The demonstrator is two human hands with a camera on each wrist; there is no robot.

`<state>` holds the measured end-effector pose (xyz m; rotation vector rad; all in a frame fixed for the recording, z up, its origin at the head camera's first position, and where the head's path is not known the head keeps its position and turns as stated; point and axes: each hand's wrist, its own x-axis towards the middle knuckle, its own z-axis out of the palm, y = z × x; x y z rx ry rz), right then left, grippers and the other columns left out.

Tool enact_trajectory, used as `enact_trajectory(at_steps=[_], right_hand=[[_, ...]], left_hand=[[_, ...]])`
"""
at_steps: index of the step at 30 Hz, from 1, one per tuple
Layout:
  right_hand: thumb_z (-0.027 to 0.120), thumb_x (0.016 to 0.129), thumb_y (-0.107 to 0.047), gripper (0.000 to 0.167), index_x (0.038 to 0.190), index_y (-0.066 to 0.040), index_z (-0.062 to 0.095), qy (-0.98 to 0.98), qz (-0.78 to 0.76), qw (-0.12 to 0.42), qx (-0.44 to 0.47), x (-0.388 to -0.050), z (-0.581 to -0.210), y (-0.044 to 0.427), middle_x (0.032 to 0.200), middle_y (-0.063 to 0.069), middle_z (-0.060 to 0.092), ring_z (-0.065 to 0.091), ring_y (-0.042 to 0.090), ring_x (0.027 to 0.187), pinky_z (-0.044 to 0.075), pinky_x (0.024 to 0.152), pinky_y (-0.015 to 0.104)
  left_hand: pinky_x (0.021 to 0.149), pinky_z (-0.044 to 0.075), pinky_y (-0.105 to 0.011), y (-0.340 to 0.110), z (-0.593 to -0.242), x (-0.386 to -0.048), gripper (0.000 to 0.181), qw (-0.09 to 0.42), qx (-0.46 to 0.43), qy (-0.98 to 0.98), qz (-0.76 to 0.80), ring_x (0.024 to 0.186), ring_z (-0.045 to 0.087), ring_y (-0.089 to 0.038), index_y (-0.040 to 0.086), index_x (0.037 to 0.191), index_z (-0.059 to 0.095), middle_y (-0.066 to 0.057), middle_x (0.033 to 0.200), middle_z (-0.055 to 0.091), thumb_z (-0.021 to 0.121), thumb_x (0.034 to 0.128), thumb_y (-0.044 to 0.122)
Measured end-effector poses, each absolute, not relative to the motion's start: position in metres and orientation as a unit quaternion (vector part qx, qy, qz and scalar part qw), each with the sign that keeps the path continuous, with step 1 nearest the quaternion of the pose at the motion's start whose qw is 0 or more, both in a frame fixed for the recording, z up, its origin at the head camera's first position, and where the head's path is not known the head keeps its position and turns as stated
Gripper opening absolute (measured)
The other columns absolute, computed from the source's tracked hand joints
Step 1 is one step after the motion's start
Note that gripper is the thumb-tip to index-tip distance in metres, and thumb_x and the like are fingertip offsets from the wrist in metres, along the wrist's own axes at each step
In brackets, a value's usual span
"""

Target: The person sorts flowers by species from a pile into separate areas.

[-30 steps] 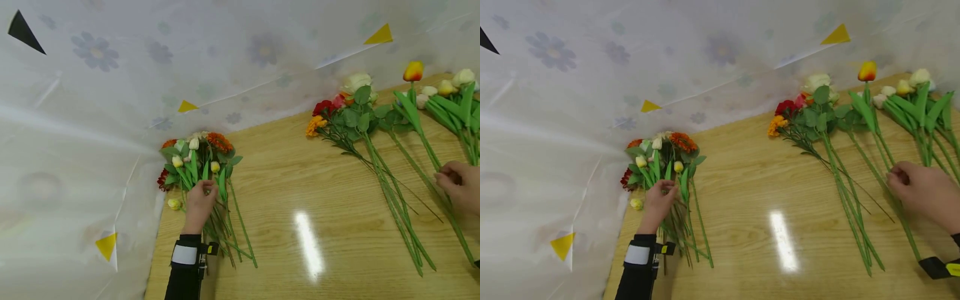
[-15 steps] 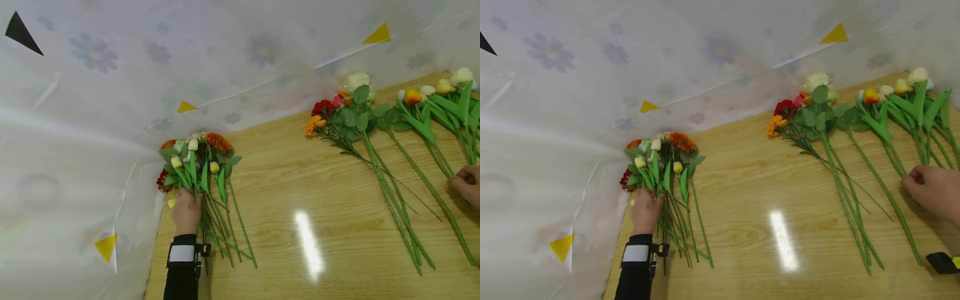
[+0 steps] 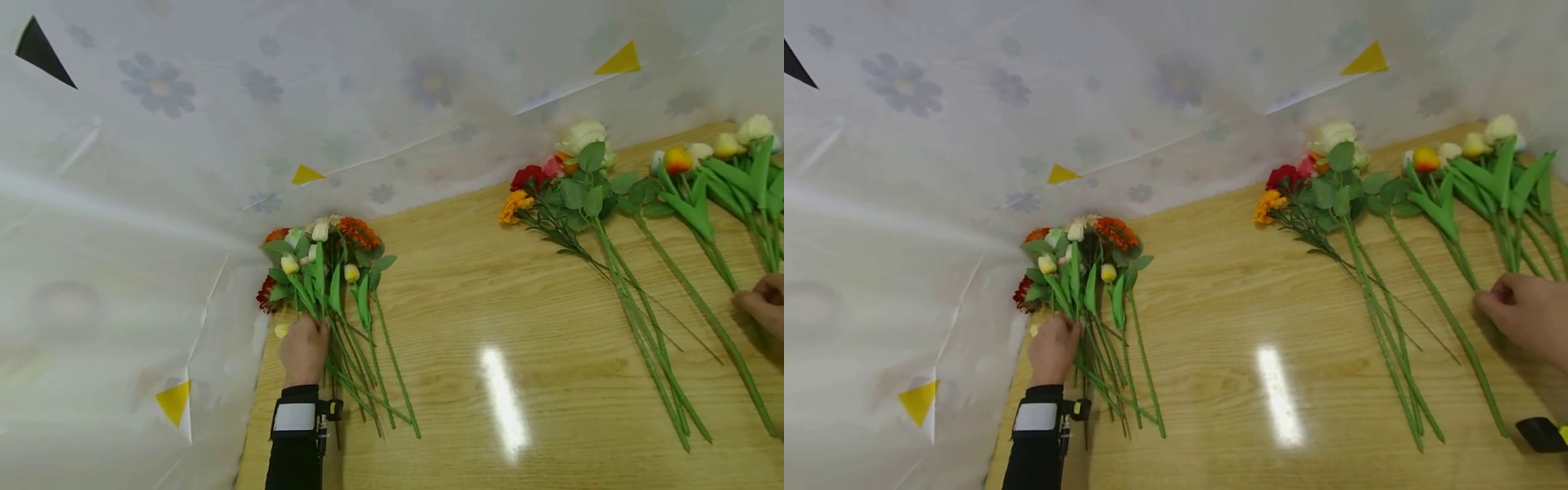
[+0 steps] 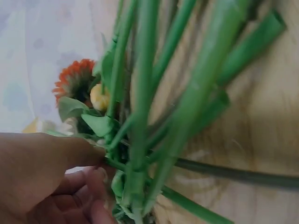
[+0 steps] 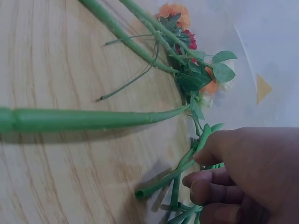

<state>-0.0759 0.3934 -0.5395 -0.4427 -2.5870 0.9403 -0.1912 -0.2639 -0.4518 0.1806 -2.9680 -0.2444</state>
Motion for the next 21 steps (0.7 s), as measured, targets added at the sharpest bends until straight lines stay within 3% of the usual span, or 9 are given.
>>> enact_trajectory(at_steps=[4,5,11,14,18,21], right_hand=[[0.050,0.094,-0.011,0.030,0.074,0.011,0.053,-0.907,0.336,0.211,-0.141,-0.076,-0.533,0.387,0.051,-0.021,0.035,0.030,-0.003,0.044,0.026,0.041,0.019],[0.050,0.094,-0.010,0.028,0.072,0.007,0.053,-0.903,0.344,0.217,-0.135,-0.076,-0.530,0.384,0.050,-0.022,0.034,0.029,-0.003,0.043,0.026,0.041,0.020],[0.047,0.098,-0.007,0.029,0.072,0.003,0.054,-0.903,0.377,0.199,-0.059,-0.074,-0.495,0.355,0.046,-0.014,0.035,0.027,0.004,0.038,0.023,0.037,0.024],[0.047,0.103,-0.013,0.033,0.080,0.009,0.055,-0.935,0.310,0.169,-0.037,-0.073,-0.481,0.338,0.049,-0.007,0.036,0.027,0.006,0.039,0.024,0.039,0.025],[0.047,0.106,-0.020,0.035,0.084,0.004,0.059,-0.968,0.224,0.111,-0.011,-0.073,-0.469,0.316,0.053,-0.003,0.040,0.028,0.007,0.042,0.025,0.042,0.025],[0.052,0.104,-0.018,0.027,0.087,0.000,0.063,-0.972,0.221,0.082,0.028,-0.074,-0.466,0.297,0.057,-0.006,0.042,0.029,0.003,0.045,0.026,0.045,0.024]], left_hand=[[0.040,0.036,-0.030,-0.258,-0.447,-0.191,0.020,0.128,0.016,-0.986,-0.106,0.046,0.051,-0.019,0.003,0.088,0.066,-0.012,0.068,0.063,0.062,0.0992,0.020],[0.042,0.038,-0.030,-0.255,-0.445,-0.191,0.019,0.136,0.004,-0.984,-0.116,0.049,0.053,-0.019,0.004,0.092,0.066,-0.012,0.073,0.065,0.061,0.0999,0.021],[0.049,0.041,-0.029,-0.222,-0.431,-0.190,0.016,0.140,-0.075,-0.968,-0.196,0.057,0.055,-0.017,0.005,0.102,0.067,-0.011,0.086,0.068,0.060,0.1003,0.020],[0.048,0.040,-0.025,-0.202,-0.427,-0.187,0.013,0.115,-0.105,-0.957,-0.245,0.057,0.054,-0.012,0.006,0.102,0.067,-0.010,0.087,0.068,0.061,0.0998,0.018],[0.048,0.040,-0.024,-0.176,-0.425,-0.182,0.017,0.053,-0.130,-0.934,-0.328,0.058,0.055,-0.012,0.006,0.107,0.067,-0.008,0.091,0.068,0.060,0.1007,0.020],[0.054,0.045,-0.023,-0.156,-0.426,-0.178,0.022,-0.012,-0.148,-0.910,-0.387,0.068,0.064,-0.020,0.006,0.112,0.066,-0.007,0.098,0.068,0.059,0.1017,0.024]])
